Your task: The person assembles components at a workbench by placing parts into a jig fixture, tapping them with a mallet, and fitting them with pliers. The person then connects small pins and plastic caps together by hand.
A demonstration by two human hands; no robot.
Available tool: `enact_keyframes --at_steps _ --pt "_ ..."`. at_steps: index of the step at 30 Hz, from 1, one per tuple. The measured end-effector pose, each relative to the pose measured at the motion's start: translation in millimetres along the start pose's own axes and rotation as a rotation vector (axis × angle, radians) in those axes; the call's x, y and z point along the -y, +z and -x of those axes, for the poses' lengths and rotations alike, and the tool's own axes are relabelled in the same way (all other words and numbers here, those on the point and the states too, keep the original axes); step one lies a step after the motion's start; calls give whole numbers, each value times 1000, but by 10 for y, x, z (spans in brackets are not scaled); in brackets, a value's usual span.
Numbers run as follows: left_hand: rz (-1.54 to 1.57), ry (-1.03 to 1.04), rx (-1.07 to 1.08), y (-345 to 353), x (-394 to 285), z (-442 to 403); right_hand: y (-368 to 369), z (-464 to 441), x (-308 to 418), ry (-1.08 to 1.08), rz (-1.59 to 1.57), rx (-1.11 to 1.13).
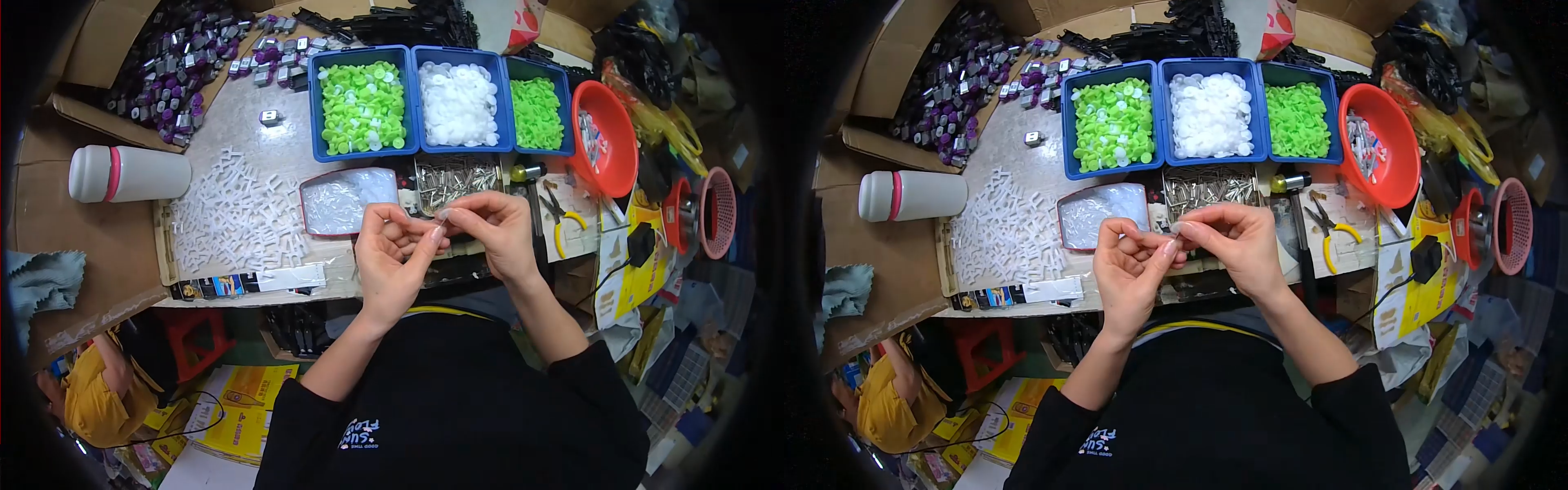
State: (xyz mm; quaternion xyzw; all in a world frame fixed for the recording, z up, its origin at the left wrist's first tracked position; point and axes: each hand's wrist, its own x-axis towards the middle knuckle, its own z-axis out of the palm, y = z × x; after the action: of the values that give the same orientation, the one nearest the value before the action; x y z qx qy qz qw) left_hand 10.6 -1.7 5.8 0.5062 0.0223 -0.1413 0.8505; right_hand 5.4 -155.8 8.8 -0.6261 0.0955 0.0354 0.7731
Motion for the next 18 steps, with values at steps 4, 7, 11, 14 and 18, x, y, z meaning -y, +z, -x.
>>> enact_keyframes --at_steps 4,7,11,14,18 --pt "-45 -3 29 8 29 77 7 133 -49 85 -188 -61" --pt "-63 -9 23 -13 52 91 3 193 -108 83 -224 -67" --pt "-76 -4 13 24 39 143 49 336 -111 -99 108 -113" --pt "-179 -16 43 25 33 172 24 371 -212 -109 3 -135" --pt "-183 -24 44 51 19 170 -29 346 -240 13 -257 -102"
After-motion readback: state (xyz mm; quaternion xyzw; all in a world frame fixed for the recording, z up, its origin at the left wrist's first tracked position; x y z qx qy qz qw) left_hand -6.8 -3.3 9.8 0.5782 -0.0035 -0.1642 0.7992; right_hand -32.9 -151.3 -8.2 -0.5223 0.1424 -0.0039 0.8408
